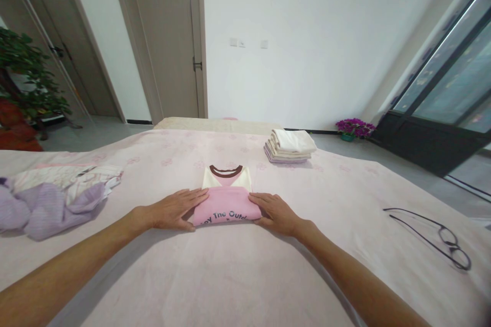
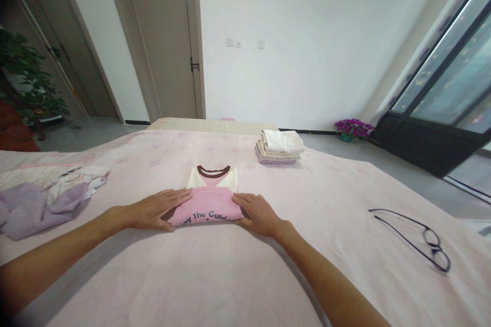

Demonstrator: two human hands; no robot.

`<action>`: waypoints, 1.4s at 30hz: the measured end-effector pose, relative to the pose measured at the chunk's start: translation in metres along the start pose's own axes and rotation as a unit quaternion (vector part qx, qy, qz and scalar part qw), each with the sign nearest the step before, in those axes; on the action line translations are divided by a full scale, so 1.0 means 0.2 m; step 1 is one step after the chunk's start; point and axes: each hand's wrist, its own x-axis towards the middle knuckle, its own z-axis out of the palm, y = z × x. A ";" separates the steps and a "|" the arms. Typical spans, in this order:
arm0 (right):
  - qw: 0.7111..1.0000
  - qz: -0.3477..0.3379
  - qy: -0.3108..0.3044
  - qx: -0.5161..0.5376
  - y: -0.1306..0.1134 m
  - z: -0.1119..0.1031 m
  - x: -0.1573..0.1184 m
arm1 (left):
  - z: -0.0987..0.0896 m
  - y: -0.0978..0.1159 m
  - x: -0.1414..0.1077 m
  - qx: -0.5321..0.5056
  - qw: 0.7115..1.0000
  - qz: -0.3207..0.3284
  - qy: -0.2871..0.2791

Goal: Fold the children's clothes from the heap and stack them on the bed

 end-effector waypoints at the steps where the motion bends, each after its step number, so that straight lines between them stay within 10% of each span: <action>1: 1.000 -0.002 0.015 -0.008 0.00 0.01 0.01 | 0.01 0.00 0.00 -0.002 1.000 -0.002 0.001; 12: 0.991 -0.109 0.078 0.019 0.06 0.05 0.12 | 0.13 -0.02 0.04 0.041 0.992 0.021 0.115; 24: 0.971 -0.044 0.101 0.213 -0.04 0.03 0.04 | 0.14 0.06 0.05 -0.073 0.986 -0.015 0.148; 35: 0.974 -0.173 0.083 0.117 0.00 0.06 0.02 | 0.14 0.03 0.00 0.013 0.982 0.143 0.126; 38: 0.977 -0.085 0.113 0.162 -0.02 0.07 0.06 | 0.16 0.06 0.04 -0.050 0.980 0.089 0.172; 42: 0.916 0.153 0.170 0.329 -0.05 0.07 0.17 | 0.16 0.09 0.16 -0.219 0.929 -0.191 0.228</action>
